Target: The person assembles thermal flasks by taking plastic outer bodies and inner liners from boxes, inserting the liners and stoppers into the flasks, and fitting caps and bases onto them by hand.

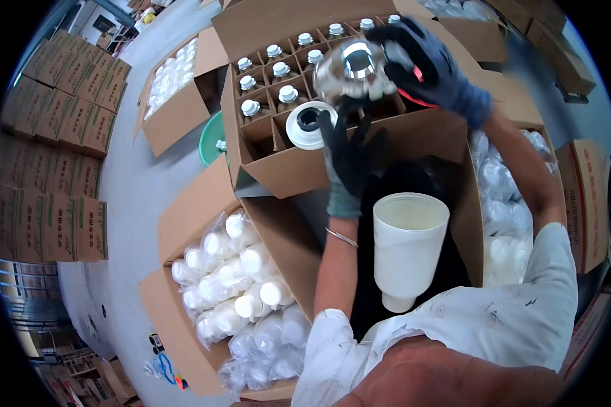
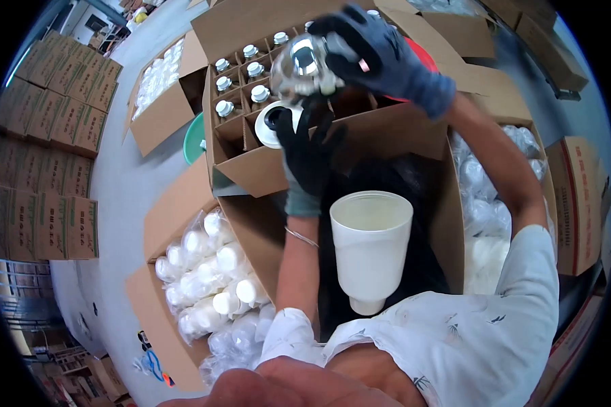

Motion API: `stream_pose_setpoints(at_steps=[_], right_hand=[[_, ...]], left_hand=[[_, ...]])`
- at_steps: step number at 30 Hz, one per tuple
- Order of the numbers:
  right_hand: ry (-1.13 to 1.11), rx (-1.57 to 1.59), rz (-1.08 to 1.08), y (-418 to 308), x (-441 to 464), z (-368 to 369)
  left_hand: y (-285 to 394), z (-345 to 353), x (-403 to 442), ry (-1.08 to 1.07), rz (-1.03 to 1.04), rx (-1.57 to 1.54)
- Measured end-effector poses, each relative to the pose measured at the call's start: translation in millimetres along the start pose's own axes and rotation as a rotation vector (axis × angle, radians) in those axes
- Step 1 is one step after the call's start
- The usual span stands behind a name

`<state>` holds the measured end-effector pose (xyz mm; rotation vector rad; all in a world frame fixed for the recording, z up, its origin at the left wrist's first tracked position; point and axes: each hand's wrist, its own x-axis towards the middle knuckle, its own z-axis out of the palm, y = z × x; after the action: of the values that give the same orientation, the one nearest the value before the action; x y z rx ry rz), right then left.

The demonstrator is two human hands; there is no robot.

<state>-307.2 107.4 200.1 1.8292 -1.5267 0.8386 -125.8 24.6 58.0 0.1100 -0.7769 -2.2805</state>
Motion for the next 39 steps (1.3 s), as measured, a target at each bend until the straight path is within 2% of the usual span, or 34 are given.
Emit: stream_pose_setpoints(at_steps=[2, 3, 5, 6, 7, 8, 9, 10, 12, 13, 14, 16, 18, 20, 22, 23, 24, 25, 27, 28, 30, 32, 33, 34, 36, 37, 39], right_hand=[[-0.029, 0.192, 0.113, -35.1, -35.2, -24.3], [-0.008, 0.157, 0.119, -50.6, -52.1, -29.0], [0.044, 0.102, 0.170, -73.0, -82.8, -25.3], [0.064, 0.115, 0.194, -81.2, -96.4, -22.2], [0.064, 0.151, 0.198, -88.4, -107.2, -19.2], [0.060, 0.188, 0.199, -94.6, -115.2, -18.8], [-0.043, 0.311, 0.222, -99.3, -124.9, -25.4], [-0.136, 0.463, 0.271, -103.5, -133.3, -33.4], [-0.226, 0.669, 0.424, -111.0, -164.3, -38.5], [-0.214, 0.690, 0.481, -117.5, -181.9, -39.7], [-0.206, 0.763, 0.591, -126.9, -197.8, -42.7], [-0.187, 0.908, 0.821, -153.2, -228.7, -53.2], [-0.271, 0.780, 0.783, -188.0, -252.7, -78.1], [-0.340, 0.757, 0.697, -219.7, -277.4, -100.0], [-0.302, 0.835, 0.807, -265.5, -309.0, -103.0], [-0.389, 0.794, 0.813, -276.3, -313.4, -102.0], [-0.380, 0.827, 0.846, -281.8, -308.1, -102.2], [-0.370, 0.861, 0.878, -279.7, -293.9, -98.8], [-0.385, 0.959, 0.912, -256.8, -255.9, -92.3], [-0.409, 1.025, 0.915, -238.5, -235.1, -88.8], [-0.346, 0.841, 0.565, -217.1, -217.6, -78.8], [-0.354, 0.533, 0.030, -201.4, -204.5, -76.4], [-0.325, 0.396, -0.148, -195.5, -193.7, -83.5], [-0.339, 0.437, -0.153, -188.4, -189.1, -94.0], [-0.210, 0.508, 0.052, -180.4, -194.8, -108.9], [-0.122, 0.666, 0.196, -178.9, -206.6, -105.0], [-0.348, 0.883, 0.447, -183.0, -224.2, -100.3]], left_hand=[[3.5, -2.5, 5.0, -0.178, 0.148, 0.741], [5.4, -3.5, 7.6, -0.231, 0.270, 1.066], [7.6, -8.2, -4.2, -0.194, 0.653, 1.664], [6.6, -11.6, -7.8, -0.193, 0.886, 1.802], [10.0, -17.6, -7.3, -0.190, 0.854, 1.696], [16.7, -24.2, -3.7, -0.187, 0.551, 1.282], [26.0, -24.0, -0.8, -0.097, 0.329, 0.829], [40.0, -12.3, 0.3, -0.001, -0.145, 0.060], [56.2, -8.4, -6.5, -0.086, -0.104, 0.353], [56.9, -13.0, -12.1, -0.122, -0.006, 0.582], [57.8, -20.4, -21.2, -0.135, -0.018, 0.748], [62.7, -5.5, -53.7, -0.225, -0.032, 0.869], [67.3, -9.9, -98.9, -0.165, -0.042, 0.988], [71.9, -20.3, -154.0, -0.049, -0.117, 0.974], [66.2, -45.4, -212.9, 0.223, -0.276, 0.681], [59.1, -63.0, -240.9, 0.295, -0.315, 0.410], [52.6, -75.7, -265.2, 0.370, -0.344, 0.139], [46.7, -78.9, -276.3, 0.398, -0.259, 0.085], [49.9, -78.2, -280.2, 0.225, -0.175, 1.134], [54.6, -82.2, -272.9, 0.145, -0.121, 1.409], [62.6, -99.3, -263.4, 0.071, -0.118, 1.479], [64.2, -114.8, -256.6, 0.051, -0.136, 1.475], [65.1, -122.8, -253.6, 0.038, -0.146, 1.482], [64.2, -129.2, -250.2, 0.027, -0.149, 1.488], [62.7, -140.6, -249.5, 0.013, -0.144, 1.500], [60.2, -145.8, -249.3, 0.001, -0.140, 1.503], [59.1, -153.5, -247.9, -0.028, -0.130, 1.521]])
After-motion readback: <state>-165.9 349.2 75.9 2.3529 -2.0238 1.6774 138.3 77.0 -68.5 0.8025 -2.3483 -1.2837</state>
